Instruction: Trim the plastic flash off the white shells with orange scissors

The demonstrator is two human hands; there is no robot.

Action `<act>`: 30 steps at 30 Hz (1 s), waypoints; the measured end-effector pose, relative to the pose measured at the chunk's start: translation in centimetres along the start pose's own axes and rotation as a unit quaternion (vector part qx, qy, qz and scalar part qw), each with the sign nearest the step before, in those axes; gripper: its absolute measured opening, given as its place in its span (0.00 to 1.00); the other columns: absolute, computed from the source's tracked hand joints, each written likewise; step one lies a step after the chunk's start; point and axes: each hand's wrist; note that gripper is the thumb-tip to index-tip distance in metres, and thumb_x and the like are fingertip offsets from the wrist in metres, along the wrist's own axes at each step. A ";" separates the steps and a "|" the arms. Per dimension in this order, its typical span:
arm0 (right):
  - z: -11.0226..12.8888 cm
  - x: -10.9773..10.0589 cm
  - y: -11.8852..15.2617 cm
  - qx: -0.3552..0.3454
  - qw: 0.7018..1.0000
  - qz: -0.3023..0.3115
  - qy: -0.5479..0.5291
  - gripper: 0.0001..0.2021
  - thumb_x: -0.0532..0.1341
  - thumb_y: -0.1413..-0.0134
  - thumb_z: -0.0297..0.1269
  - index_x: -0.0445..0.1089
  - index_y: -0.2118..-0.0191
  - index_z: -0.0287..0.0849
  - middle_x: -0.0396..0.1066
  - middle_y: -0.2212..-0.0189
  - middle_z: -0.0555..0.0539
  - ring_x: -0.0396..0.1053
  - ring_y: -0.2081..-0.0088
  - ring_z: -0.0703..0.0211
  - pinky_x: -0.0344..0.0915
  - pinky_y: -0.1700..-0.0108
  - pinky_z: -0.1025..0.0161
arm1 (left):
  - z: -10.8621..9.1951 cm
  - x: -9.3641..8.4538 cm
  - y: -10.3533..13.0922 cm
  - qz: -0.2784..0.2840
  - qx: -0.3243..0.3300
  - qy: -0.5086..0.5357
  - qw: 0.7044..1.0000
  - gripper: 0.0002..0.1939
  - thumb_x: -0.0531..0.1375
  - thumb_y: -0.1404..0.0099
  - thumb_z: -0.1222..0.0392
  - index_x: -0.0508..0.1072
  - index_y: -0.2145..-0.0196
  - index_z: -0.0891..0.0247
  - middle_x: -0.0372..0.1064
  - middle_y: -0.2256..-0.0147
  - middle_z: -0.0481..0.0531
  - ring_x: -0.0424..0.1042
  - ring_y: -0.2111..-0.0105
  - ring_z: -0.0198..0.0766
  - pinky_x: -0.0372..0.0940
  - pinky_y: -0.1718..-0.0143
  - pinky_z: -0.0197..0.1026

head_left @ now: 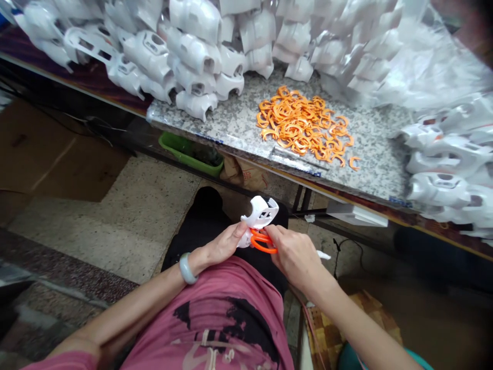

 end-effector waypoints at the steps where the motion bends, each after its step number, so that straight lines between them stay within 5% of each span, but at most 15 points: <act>1: 0.2 0.3 -0.2 0.003 1.000 -0.006 -0.003 0.12 0.51 0.46 0.24 0.67 0.60 0.41 0.73 0.66 0.45 0.72 0.67 0.56 0.52 0.72 0.63 | 0.3 0.0 0.0 -0.007 -0.002 0.002 1.000 0.35 0.43 0.37 0.33 0.72 0.68 0.69 0.68 0.71 0.54 0.63 0.69 0.38 0.59 0.64 0.39; 7: -1.5 2.2 -1.0 -0.045 0.981 -0.127 -0.143 0.14 0.54 0.50 0.24 0.68 0.57 0.41 0.74 0.62 0.45 0.72 0.62 0.56 0.61 0.66 0.66 | 1.2 0.2 -0.8 -0.027 0.006 0.135 0.990 0.37 0.40 0.36 0.33 0.74 0.64 0.69 0.70 0.74 0.55 0.64 0.76 0.35 0.59 0.73 0.36; 13: -2.7 3.1 -0.6 -0.056 0.880 -0.293 -0.369 0.10 0.56 0.44 0.31 0.69 0.56 0.42 0.74 0.62 0.46 0.72 0.63 0.62 0.66 0.61 0.69 | -0.5 -0.2 -1.2 0.024 0.010 0.333 0.943 0.37 0.44 0.37 0.34 0.71 0.52 0.69 0.72 0.59 0.64 0.73 0.65 0.47 0.66 0.70 0.41; 19: 0.1 4.8 -0.7 -0.004 0.803 -0.270 -0.531 0.13 0.64 0.49 0.38 0.72 0.57 0.43 0.75 0.63 0.47 0.72 0.67 0.61 0.68 0.66 0.68 | -1.6 0.1 -0.9 -0.011 0.031 0.364 0.931 0.36 0.41 0.35 0.36 0.73 0.52 0.68 0.73 0.56 0.63 0.72 0.58 0.46 0.67 0.63 0.41; 25: 1.9 5.7 -1.6 0.034 0.724 -0.269 -0.634 0.09 0.66 0.53 0.40 0.74 0.66 0.41 0.72 0.74 0.50 0.64 0.75 0.66 0.62 0.72 0.69 | -2.0 0.4 -0.6 -0.026 0.039 0.385 0.922 0.35 0.43 0.35 0.36 0.73 0.51 0.66 0.73 0.54 0.60 0.69 0.52 0.46 0.60 0.49 0.44; 30: 1.8 5.1 -2.0 0.037 0.691 -0.264 -0.672 0.09 0.67 0.53 0.40 0.73 0.70 0.39 0.66 0.78 0.53 0.56 0.77 0.69 0.55 0.74 0.70 | -2.2 0.0 -0.7 -0.015 0.017 0.396 0.918 0.33 0.44 0.35 0.36 0.71 0.48 0.63 0.71 0.50 0.59 0.66 0.48 0.48 0.58 0.47 0.46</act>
Point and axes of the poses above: each hand's wrist, its own y-axis away from the middle knuckle, its own x-axis out of the palm, z = x × y
